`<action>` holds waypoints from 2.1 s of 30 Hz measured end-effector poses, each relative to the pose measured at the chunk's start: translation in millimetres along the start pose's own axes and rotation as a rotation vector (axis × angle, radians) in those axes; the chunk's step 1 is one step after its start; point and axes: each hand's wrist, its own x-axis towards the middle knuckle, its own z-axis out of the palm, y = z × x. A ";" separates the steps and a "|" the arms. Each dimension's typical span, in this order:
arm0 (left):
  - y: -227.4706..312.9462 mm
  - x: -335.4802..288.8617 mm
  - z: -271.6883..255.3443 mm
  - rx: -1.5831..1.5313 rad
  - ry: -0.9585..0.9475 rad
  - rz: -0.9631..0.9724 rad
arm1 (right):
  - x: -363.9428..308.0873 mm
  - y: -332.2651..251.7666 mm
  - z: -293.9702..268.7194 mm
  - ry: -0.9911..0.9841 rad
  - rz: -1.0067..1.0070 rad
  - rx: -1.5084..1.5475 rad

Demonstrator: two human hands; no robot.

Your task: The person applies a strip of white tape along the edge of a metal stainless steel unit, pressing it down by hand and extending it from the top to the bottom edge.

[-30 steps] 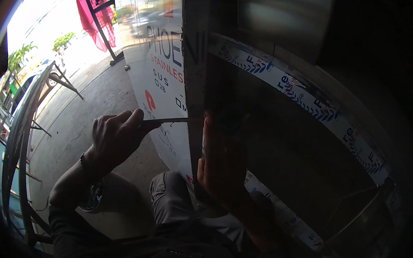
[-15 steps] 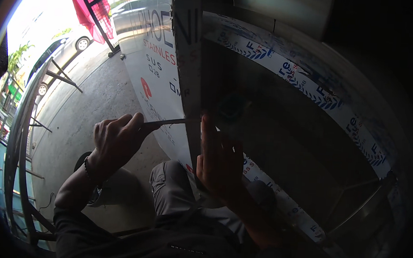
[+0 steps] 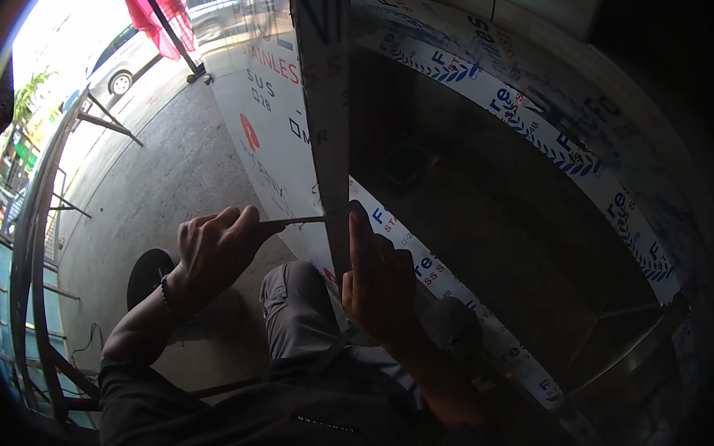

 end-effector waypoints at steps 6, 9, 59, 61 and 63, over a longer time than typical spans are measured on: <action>8.0 34.4 -40.3 0.122 0.090 -0.040 | 39.8 2.6 -31.8 0.205 -0.098 0.014; 7.9 30.4 -27.1 0.069 0.071 -0.029 | 40.7 1.8 -29.4 0.246 -0.110 -0.019; 52.4 -77.6 89.8 -0.038 -0.244 -0.233 | -78.2 29.7 77.4 0.012 0.055 0.156; 55.1 -94.1 109.1 -0.078 -0.275 -0.252 | -96.0 33.3 88.5 -0.072 0.094 0.142; 57.9 -102.5 121.1 -0.084 -0.291 -0.259 | -106.4 33.9 96.2 -0.180 0.123 0.161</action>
